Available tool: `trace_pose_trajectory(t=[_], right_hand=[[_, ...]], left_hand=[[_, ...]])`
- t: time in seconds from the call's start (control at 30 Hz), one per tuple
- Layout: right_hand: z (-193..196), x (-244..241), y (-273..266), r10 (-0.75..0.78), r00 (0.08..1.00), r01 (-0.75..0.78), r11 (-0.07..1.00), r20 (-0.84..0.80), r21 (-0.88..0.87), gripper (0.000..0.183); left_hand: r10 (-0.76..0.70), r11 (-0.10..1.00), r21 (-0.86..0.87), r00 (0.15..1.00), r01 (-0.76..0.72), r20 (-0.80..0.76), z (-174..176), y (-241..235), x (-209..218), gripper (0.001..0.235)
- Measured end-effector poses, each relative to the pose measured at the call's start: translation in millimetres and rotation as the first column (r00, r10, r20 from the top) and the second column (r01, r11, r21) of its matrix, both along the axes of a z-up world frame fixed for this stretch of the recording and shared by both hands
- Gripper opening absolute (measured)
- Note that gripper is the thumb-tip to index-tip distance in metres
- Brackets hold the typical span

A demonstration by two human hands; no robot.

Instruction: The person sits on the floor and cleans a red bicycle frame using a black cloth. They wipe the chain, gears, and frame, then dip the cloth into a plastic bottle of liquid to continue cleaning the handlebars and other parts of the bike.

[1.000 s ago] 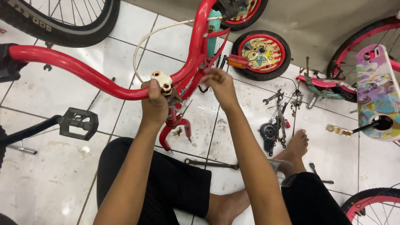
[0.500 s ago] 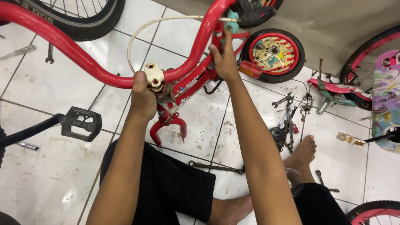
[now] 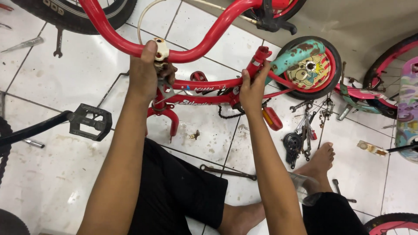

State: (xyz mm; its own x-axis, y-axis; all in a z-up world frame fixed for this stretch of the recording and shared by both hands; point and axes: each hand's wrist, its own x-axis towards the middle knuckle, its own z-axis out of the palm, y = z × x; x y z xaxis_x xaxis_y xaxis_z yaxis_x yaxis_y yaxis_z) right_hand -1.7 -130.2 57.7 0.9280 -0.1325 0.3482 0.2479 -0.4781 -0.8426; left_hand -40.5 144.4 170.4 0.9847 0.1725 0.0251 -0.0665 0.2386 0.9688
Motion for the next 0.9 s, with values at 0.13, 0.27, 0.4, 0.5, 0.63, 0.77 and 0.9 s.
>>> trace_pose_trajectory(t=[0.13,0.27,0.4,0.5,0.63,0.77,0.9], right_hand=[[4,-18,-1,-0.037,0.999,0.036,0.999,-0.026,-0.029,0.053],[1,-31,-4,-0.054,0.998,0.054,0.998,-0.041,0.016,0.053],[2,-41,-9,-0.06,0.998,0.061,0.993,-0.015,0.1,0.053],[0,-49,-12,-0.091,0.996,0.091,0.984,-0.006,0.155,0.054],[-5,-47,-16,-0.169,0.984,0.175,0.972,-0.05,0.16,0.055],[-12,-45,-19,-0.156,0.987,0.16,0.968,-0.034,0.194,0.055],[-11,-45,-20,-0.156,0.987,0.158,0.975,-0.027,0.153,0.056]], left_hand=[[-0.006,1.0,0.0,1.0,0.006,0.01,-1,3,3,0.04],[-0.062,0.997,0.051,0.993,0.057,0.104,-15,4,4,0.03],[-0.043,0.947,0.321,0.992,0.004,0.116,-1,-8,2,0.029],[-0.023,0.864,0.499,0.984,-0.07,0.179,7,-20,14,0.03],[-0.056,0.835,0.538,0.956,-0.112,0.287,14,-35,27,0.034],[-0.06,0.806,0.552,0.899,-0.212,0.433,15,-39,30,0.028],[-0.038,0.825,0.548,0.953,-0.14,0.3,17,-36,33,0.033]])
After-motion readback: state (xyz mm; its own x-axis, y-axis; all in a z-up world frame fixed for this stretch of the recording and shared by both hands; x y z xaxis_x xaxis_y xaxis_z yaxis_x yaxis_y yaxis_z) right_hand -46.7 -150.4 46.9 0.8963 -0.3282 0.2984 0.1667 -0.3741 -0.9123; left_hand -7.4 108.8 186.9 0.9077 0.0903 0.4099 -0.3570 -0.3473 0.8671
